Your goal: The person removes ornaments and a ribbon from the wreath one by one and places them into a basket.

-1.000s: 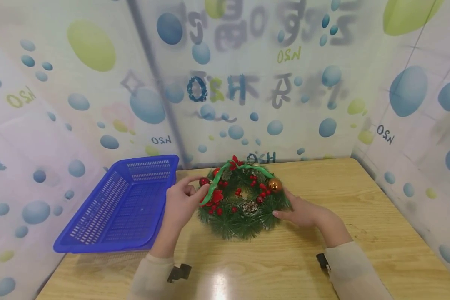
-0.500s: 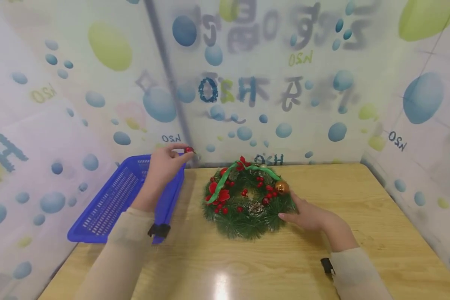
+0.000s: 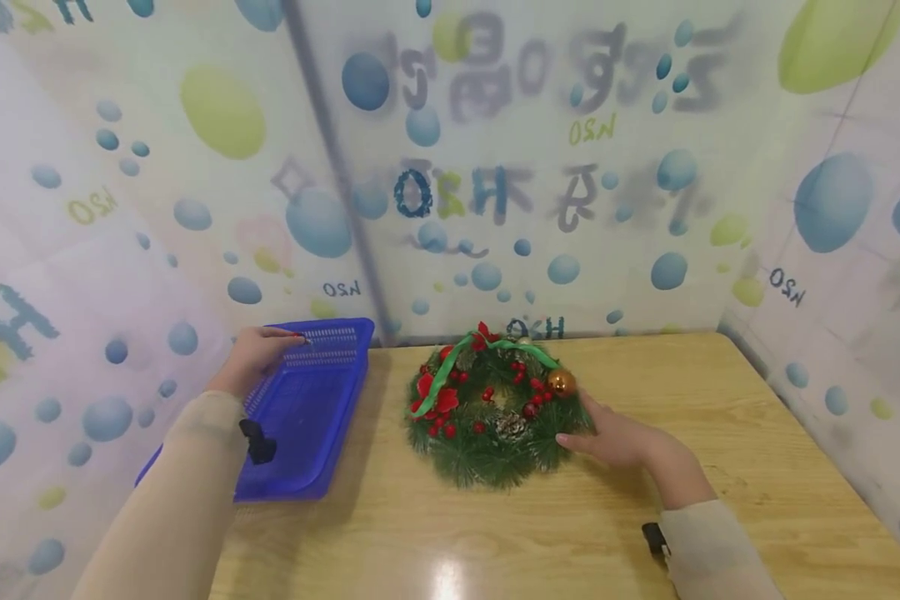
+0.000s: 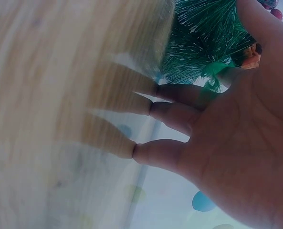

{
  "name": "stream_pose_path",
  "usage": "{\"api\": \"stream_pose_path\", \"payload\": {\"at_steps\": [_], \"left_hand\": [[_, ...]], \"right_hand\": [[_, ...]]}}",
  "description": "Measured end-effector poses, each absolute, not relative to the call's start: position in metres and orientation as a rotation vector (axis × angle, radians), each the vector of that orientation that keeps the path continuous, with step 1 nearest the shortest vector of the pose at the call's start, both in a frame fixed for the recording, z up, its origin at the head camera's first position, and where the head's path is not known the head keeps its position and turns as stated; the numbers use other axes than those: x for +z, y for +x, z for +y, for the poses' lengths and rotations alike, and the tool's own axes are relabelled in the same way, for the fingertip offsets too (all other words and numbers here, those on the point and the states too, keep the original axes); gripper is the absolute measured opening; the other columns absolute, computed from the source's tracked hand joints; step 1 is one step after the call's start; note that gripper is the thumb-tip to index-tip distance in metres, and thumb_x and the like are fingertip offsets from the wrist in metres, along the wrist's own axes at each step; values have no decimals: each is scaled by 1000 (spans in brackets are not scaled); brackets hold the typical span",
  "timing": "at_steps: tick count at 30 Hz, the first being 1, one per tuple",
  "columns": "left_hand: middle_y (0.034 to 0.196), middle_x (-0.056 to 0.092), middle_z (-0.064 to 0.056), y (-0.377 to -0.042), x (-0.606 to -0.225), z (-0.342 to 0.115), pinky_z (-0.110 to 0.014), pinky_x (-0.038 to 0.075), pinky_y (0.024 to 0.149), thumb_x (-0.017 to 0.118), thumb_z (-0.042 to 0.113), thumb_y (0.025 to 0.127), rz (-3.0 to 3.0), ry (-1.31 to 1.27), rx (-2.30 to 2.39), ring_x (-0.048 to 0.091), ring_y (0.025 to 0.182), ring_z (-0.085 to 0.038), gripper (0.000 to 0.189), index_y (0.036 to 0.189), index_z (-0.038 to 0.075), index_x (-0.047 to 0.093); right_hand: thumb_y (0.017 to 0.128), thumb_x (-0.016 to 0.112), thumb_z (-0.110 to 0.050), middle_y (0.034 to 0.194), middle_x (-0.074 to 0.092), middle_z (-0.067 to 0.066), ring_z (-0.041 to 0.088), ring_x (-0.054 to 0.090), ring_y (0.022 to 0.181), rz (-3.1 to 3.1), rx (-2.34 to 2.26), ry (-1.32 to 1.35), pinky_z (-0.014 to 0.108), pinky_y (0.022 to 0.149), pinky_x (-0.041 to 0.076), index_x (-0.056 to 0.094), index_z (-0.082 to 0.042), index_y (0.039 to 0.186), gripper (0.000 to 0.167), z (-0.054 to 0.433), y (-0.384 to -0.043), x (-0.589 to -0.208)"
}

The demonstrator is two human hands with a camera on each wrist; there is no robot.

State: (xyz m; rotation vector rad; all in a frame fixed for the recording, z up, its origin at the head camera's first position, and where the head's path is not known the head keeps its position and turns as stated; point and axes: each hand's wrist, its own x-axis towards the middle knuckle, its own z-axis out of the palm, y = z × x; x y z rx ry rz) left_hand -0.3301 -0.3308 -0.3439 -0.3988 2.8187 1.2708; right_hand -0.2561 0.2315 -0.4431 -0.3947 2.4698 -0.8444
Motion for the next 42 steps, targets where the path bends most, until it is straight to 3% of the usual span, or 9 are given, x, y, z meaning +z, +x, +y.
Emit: {"api": "stream_pose_path", "payload": {"at_steps": [4, 11, 21, 31, 32, 35, 37, 39, 42], "left_hand": [[136, 66, -26, -334, -357, -342, -56, 48, 111, 71, 28, 101, 2828, -442, 1255, 60, 116, -35, 47, 136, -2, 69], [151, 57, -30, -327, -372, -354, -65, 35, 123, 71, 27, 99, 2818, -511, 1245, 50, 144, -50, 53, 140, -6, 64], [155, 53, -30, -320, -401, -369, -64, 33, 125, 69, 26, 103, 2818, -578, 1397, 45, 148, -50, 52, 144, -6, 61], [162, 46, -29, -322, -402, -363, -63, 32, 126, 67, 27, 104, 2744, -629, 1524, 41, 152, -49, 57, 150, -5, 55], [162, 46, -28, -323, -399, -361, -60, 35, 125, 67, 28, 105, 2747, -626, 1532, 44, 149, -46, 58, 152, -3, 55], [152, 57, -21, -328, -386, -354, -42, 55, 101, 68, 33, 104, 2735, -586, 1643, 67, 107, -25, 62, 156, 2, 52], [131, 65, -7, -332, -372, -342, -31, 53, 82, 68, 34, 105, 2685, -552, 1754, 58, 81, -10, 62, 159, 9, 50], [121, 64, 2, -329, -348, -322, -24, 48, 69, 67, 32, 105, 2616, -483, 1848, 46, 65, -4, 63, 161, 13, 47], [105, 60, 4, -327, -313, -285, -22, 46, 68, 66, 27, 106, 2491, -334, 1952, 44, 64, -5, 63, 164, 13, 43]], "right_hand": [[105, 55, -63, 170, 2, 41, 66, 18, 153, 2463, -857, -396, 78, 118, 27, -12, 3, 168, 113, 232, -256, -444], [105, 56, -64, 171, 2, 41, 66, 19, 153, 2461, -860, -390, 78, 117, 28, -11, 2, 168, 113, 231, -256, -444], [104, 58, -64, 171, 4, 40, 65, 18, 154, 2469, -865, -393, 78, 118, 28, -8, 1, 169, 113, 230, -256, -448], [104, 57, -64, 171, 4, 40, 65, 20, 153, 2466, -865, -377, 77, 118, 29, -8, 2, 169, 113, 233, -257, -447], [104, 57, -64, 171, 4, 40, 65, 20, 153, 2466, -864, -377, 77, 118, 30, -8, 2, 169, 113, 233, -258, -448], [104, 57, -64, 171, 4, 40, 65, 20, 153, 2465, -868, -375, 77, 118, 30, -8, 2, 169, 113, 233, -257, -447], [104, 57, -64, 171, 4, 40, 65, 20, 153, 2464, -869, -369, 77, 118, 30, -8, 2, 169, 113, 232, -257, -447], [104, 57, -64, 171, 3, 40, 65, 20, 153, 2461, -869, -366, 77, 118, 30, -9, 2, 169, 113, 232, -257, -446], [104, 57, -64, 171, 3, 41, 65, 19, 153, 2458, -871, -363, 77, 118, 28, -9, 2, 169, 113, 232, -256, -445]]}}
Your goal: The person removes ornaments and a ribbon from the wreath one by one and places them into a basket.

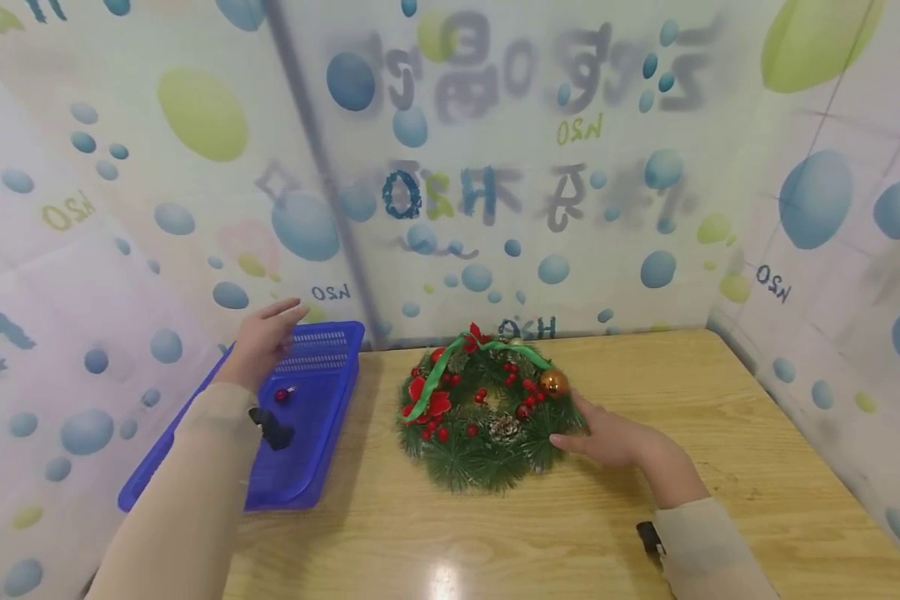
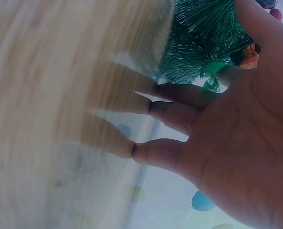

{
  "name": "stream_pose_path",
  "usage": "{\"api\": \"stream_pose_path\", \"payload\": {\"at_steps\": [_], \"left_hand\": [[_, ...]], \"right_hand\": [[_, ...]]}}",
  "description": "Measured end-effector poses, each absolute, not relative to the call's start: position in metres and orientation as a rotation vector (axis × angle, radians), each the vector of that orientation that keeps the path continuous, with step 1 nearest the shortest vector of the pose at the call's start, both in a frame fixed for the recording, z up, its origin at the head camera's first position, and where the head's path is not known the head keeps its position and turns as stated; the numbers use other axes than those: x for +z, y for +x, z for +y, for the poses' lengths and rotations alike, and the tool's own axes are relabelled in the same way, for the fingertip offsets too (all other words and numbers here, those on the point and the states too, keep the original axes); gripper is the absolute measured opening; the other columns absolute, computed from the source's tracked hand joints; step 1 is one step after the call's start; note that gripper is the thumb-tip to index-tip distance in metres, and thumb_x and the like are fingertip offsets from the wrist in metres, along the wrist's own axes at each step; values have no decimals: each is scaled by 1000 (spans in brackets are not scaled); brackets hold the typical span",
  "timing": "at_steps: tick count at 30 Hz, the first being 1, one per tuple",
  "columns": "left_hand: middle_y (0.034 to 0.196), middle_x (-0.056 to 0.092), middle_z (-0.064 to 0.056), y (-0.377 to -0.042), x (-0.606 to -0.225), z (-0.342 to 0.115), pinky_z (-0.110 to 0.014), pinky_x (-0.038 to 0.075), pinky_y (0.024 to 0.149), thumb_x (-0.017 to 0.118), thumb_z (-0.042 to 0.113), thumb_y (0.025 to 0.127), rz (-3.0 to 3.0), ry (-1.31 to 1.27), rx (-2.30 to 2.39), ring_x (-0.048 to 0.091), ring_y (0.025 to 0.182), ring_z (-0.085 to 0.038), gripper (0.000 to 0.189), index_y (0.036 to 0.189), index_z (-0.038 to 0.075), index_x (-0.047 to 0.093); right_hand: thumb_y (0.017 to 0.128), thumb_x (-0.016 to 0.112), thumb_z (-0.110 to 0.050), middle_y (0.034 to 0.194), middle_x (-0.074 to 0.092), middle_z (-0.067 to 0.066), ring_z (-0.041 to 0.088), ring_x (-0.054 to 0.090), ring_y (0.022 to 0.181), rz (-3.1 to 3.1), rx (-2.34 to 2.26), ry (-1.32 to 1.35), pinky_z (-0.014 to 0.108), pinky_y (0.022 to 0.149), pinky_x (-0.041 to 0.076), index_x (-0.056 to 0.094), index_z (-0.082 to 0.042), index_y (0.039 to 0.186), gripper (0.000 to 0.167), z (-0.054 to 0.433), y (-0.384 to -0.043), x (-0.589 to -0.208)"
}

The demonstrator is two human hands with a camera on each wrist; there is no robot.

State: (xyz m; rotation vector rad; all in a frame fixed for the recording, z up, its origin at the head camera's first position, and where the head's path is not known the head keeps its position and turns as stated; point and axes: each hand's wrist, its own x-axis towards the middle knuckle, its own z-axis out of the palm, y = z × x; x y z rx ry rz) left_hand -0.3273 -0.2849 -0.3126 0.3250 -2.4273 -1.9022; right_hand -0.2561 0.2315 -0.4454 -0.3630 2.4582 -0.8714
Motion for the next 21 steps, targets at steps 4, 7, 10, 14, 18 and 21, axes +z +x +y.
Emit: {"api": "stream_pose_path", "payload": {"at_steps": [4, 7, 10, 14, 18, 21], "left_hand": [[87, 47, 5, -334, -289, -228, -22, 36, 57, 68, 25, 106, -2395, 112, -2097, 34, 55, -6, 59, 160, 13, 49], [71, 38, 7, -333, -286, -184, -25, 29, 51, 71, 30, 105, -2450, -41, -2130, 27, 51, -8, 52, 154, 22, 58], [68, 41, 12, -323, -294, -141, -26, 31, 52, 74, 38, 102, -2583, -186, -2017, 30, 51, -8, 45, 145, 29, 67], [70, 44, 9, -302, -321, -93, -29, 34, 55, 76, 43, 100, -2773, -383, -1738, 32, 54, -11, 41, 138, 32, 72], [62, 38, 1, -287, -354, -59, -34, 33, 54, 78, 41, 98, -2918, -565, -1510, 30, 54, -20, 42, 138, 28, 73], [87, 67, 0, -282, -373, -43, -37, 51, 66, 79, 40, 97, -3011, -615, -1368, 60, 73, -23, 39, 134, 29, 76]], "right_hand": [[104, 57, -63, 171, 4, 41, 65, 18, 154, 2469, -873, -370, 78, 118, 28, -8, 3, 168, 113, 232, -256, -447], [104, 57, -64, 171, 6, 41, 65, 19, 154, 2485, -865, -374, 77, 119, 28, -7, 2, 169, 113, 232, -257, -449], [104, 56, -65, 171, 6, 41, 65, 18, 154, 2491, -860, -380, 78, 118, 28, -7, 1, 169, 112, 233, -258, -449], [103, 57, -65, 171, 4, 40, 65, 17, 154, 2479, -863, -377, 78, 119, 27, -7, -1, 170, 112, 233, -259, -449], [103, 56, -66, 171, 5, 40, 64, 20, 154, 2474, -856, -363, 77, 118, 29, -7, -2, 170, 112, 233, -260, -450], [103, 55, -67, 171, 6, 40, 65, 21, 154, 2477, -848, -350, 78, 117, 30, -6, -1, 170, 112, 233, -260, -451]]}}
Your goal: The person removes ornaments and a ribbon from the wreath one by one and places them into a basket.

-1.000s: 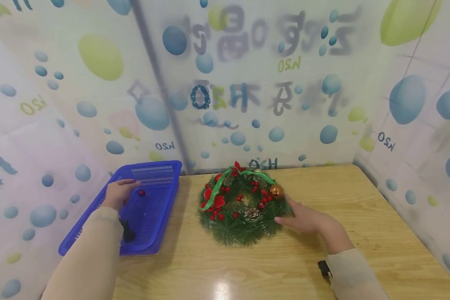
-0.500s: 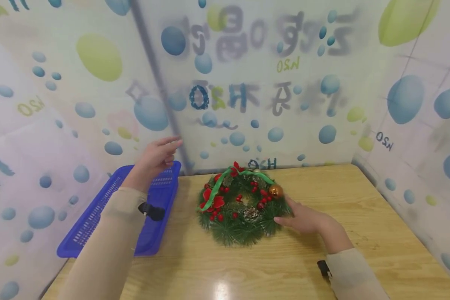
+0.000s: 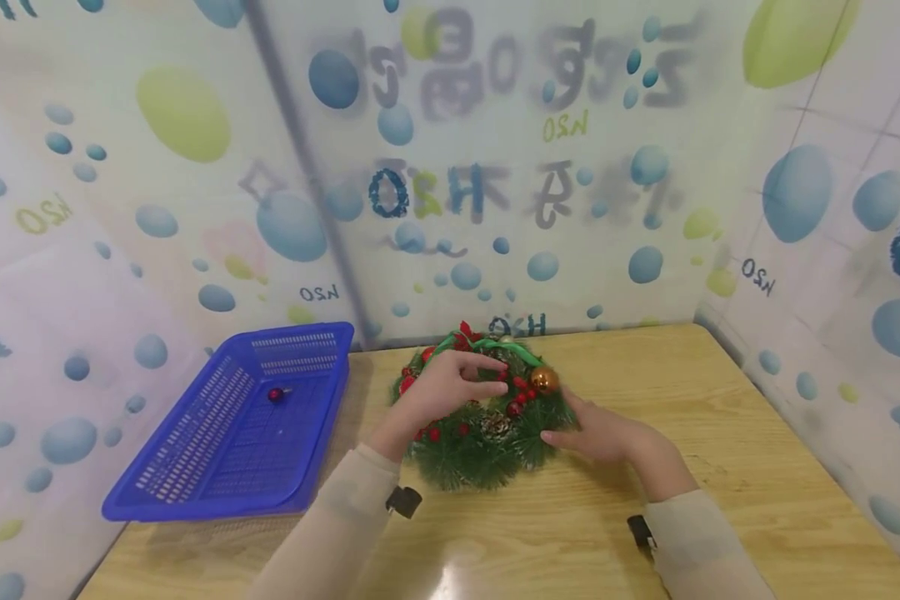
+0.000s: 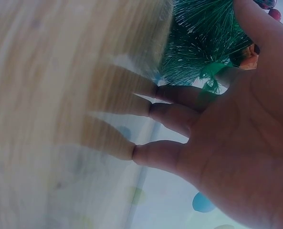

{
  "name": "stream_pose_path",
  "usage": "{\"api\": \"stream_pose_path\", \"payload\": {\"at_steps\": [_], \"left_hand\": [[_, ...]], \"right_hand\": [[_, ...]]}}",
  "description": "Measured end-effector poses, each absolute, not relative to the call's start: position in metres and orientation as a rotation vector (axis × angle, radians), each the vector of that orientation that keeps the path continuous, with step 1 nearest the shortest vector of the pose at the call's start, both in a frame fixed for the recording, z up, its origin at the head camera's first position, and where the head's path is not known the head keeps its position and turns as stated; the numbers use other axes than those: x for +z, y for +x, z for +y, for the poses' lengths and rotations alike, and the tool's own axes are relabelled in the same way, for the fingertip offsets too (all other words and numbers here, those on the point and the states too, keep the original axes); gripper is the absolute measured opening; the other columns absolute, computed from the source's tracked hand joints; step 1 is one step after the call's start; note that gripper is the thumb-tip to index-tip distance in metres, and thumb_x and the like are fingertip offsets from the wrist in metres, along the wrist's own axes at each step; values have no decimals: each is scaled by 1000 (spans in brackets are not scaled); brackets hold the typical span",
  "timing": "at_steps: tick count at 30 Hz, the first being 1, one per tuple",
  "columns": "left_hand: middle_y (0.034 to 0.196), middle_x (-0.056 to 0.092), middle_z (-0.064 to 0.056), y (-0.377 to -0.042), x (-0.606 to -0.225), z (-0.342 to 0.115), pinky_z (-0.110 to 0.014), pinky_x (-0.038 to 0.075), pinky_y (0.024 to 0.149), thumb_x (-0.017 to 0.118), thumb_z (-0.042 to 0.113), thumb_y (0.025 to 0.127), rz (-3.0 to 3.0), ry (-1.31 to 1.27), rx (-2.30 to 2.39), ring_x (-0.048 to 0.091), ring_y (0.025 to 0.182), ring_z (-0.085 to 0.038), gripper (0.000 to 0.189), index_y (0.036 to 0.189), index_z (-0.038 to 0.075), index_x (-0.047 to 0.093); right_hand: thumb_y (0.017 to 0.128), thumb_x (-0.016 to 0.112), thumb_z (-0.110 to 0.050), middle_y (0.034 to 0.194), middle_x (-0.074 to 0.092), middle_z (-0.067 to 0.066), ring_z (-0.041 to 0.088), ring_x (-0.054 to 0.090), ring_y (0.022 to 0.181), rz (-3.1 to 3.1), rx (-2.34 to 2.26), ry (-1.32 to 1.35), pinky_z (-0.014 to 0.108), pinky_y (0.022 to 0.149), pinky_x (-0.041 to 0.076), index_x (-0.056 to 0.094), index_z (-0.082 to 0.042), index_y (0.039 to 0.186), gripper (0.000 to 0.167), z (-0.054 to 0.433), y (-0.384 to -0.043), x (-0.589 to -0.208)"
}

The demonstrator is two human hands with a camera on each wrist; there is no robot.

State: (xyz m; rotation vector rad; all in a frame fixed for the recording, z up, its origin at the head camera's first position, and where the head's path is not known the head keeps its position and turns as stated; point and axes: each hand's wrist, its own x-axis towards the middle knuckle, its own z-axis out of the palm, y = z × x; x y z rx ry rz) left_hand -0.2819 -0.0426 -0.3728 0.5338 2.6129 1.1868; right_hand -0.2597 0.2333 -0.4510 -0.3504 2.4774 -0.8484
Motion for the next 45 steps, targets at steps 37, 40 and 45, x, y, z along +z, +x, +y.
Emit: {"api": "stream_pose_path", "payload": {"at_steps": [37, 40, 45], "left_hand": [[146, 63, -4, -286, -415, -21, -40, 57, 88, 84, 33, 94, 2633, 555, 993, 64, 121, -24, 20, 111, 25, 78], [142, 65, -4, -286, -416, -22, -37, 55, 81, 84, 33, 94, 2617, 544, 1037, 65, 108, -20, 17, 107, 23, 77], [130, 68, -2, -286, -416, -26, -31, 49, 68, 82, 35, 95, 2597, 528, 1140, 60, 81, -12, 17, 103, 21, 78]], "right_hand": [[103, 55, -66, 170, 7, 42, 66, 26, 151, 2486, -830, -351, 77, 116, 32, -7, 0, 169, 113, 232, -257, -446], [103, 55, -66, 170, 6, 41, 66, 25, 151, 2483, -830, -349, 78, 116, 31, -7, 0, 169, 113, 232, -257, -445], [103, 55, -66, 170, 5, 41, 66, 23, 152, 2479, -833, -354, 78, 116, 30, -7, 0, 169, 113, 232, -257, -446]]}}
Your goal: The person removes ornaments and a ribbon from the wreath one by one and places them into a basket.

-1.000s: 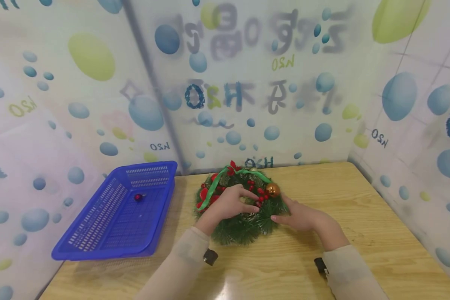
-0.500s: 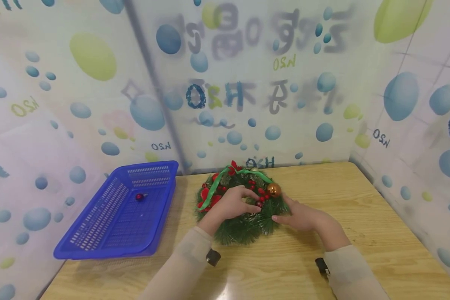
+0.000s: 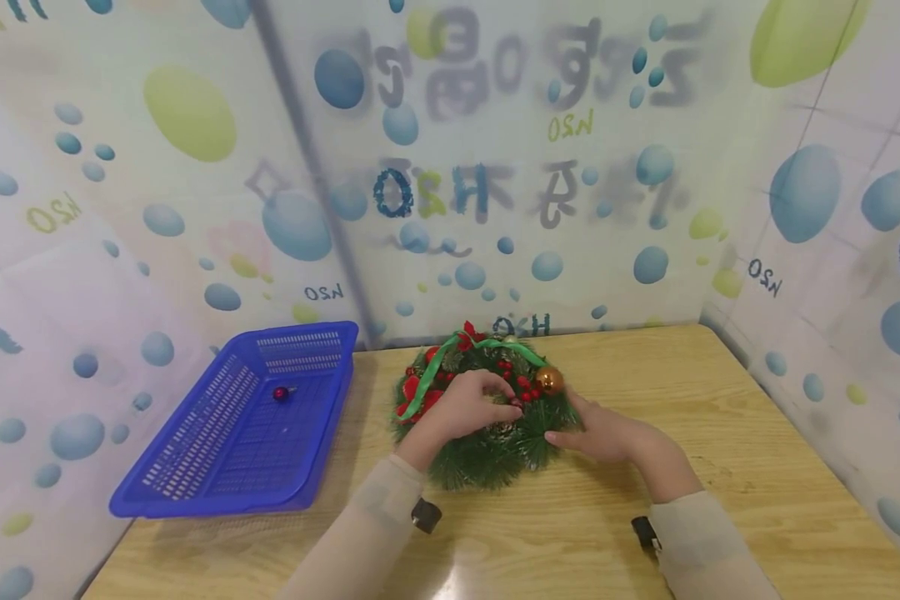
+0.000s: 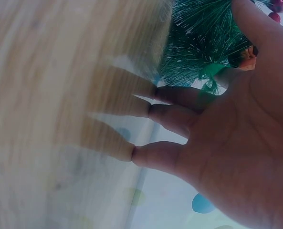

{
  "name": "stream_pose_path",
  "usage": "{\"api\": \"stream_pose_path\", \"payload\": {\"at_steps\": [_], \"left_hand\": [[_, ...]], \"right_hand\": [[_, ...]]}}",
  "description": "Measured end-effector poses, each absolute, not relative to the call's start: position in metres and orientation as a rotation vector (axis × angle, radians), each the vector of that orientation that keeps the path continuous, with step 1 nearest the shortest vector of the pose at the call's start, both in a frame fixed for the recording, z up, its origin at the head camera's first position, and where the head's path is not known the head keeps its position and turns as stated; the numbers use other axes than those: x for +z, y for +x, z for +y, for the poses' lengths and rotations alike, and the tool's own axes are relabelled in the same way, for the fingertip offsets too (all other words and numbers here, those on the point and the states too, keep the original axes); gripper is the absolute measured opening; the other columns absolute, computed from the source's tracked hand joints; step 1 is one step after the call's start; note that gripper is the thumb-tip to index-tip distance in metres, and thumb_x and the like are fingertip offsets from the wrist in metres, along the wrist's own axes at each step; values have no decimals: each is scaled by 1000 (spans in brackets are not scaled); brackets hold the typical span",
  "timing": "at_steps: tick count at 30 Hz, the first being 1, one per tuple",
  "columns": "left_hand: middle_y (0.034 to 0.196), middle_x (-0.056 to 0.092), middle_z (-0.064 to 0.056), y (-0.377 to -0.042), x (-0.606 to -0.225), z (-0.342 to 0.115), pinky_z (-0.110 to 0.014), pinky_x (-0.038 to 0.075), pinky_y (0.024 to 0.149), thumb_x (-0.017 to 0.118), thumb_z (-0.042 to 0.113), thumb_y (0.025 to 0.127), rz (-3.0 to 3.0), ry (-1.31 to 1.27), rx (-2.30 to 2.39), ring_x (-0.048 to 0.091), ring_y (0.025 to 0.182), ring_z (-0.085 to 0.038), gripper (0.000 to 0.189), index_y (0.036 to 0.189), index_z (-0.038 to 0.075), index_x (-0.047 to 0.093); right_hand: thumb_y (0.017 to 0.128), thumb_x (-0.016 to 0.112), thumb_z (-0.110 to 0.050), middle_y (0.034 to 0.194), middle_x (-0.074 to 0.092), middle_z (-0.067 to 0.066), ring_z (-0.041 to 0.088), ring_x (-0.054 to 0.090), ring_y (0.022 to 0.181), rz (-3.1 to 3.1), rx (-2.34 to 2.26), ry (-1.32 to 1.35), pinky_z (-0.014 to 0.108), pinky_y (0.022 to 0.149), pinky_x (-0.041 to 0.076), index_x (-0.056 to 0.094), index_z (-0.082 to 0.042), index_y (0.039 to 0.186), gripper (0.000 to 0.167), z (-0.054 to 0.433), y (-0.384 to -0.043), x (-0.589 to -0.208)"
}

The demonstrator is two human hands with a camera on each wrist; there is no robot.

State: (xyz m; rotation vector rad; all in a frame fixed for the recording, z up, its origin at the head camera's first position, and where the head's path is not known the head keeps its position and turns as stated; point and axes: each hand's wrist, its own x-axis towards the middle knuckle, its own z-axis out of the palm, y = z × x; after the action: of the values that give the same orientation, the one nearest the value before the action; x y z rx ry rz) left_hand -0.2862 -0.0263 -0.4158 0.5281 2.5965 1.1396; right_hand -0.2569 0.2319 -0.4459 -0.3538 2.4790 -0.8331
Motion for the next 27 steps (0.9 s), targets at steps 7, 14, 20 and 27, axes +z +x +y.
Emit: {"api": "stream_pose_path", "payload": {"at_steps": [7, 14, 20, 27], "left_hand": [[133, 68, -2, -287, -400, -41, -45, 58, 89, 81, 37, 95, 2628, 558, 1255, 68, 110, -25, 21, 109, 21, 77], [153, 61, -4, -289, -377, -59, -59, 48, 115, 80, 39, 97, 2642, 500, 1406, 55, 146, -32, 24, 115, 23, 77], [152, 62, -4, -288, -364, -75, -60, 45, 118, 80, 36, 97, 2622, 448, 1540, 50, 151, -34, 25, 116, 20, 76], [133, 69, 3, -285, -350, -93, -49, 55, 99, 81, 38, 95, 2670, 367, 1651, 65, 122, -25, 26, 117, 24, 79]], "right_hand": [[104, 56, -65, 171, 5, 40, 65, 18, 154, 2478, -855, -368, 78, 118, 28, -7, 0, 169, 112, 232, -258, -448], [103, 56, -66, 171, 4, 41, 65, 17, 154, 2486, -842, -370, 78, 119, 26, -7, 1, 169, 113, 234, -258, -449], [103, 57, -66, 171, 6, 40, 65, 19, 154, 2485, -844, -363, 77, 119, 28, -7, 1, 169, 114, 233, -258, -450], [104, 57, -64, 171, 6, 41, 65, 16, 154, 2487, -854, -375, 78, 119, 26, -8, 2, 169, 113, 232, -257, -450]]}}
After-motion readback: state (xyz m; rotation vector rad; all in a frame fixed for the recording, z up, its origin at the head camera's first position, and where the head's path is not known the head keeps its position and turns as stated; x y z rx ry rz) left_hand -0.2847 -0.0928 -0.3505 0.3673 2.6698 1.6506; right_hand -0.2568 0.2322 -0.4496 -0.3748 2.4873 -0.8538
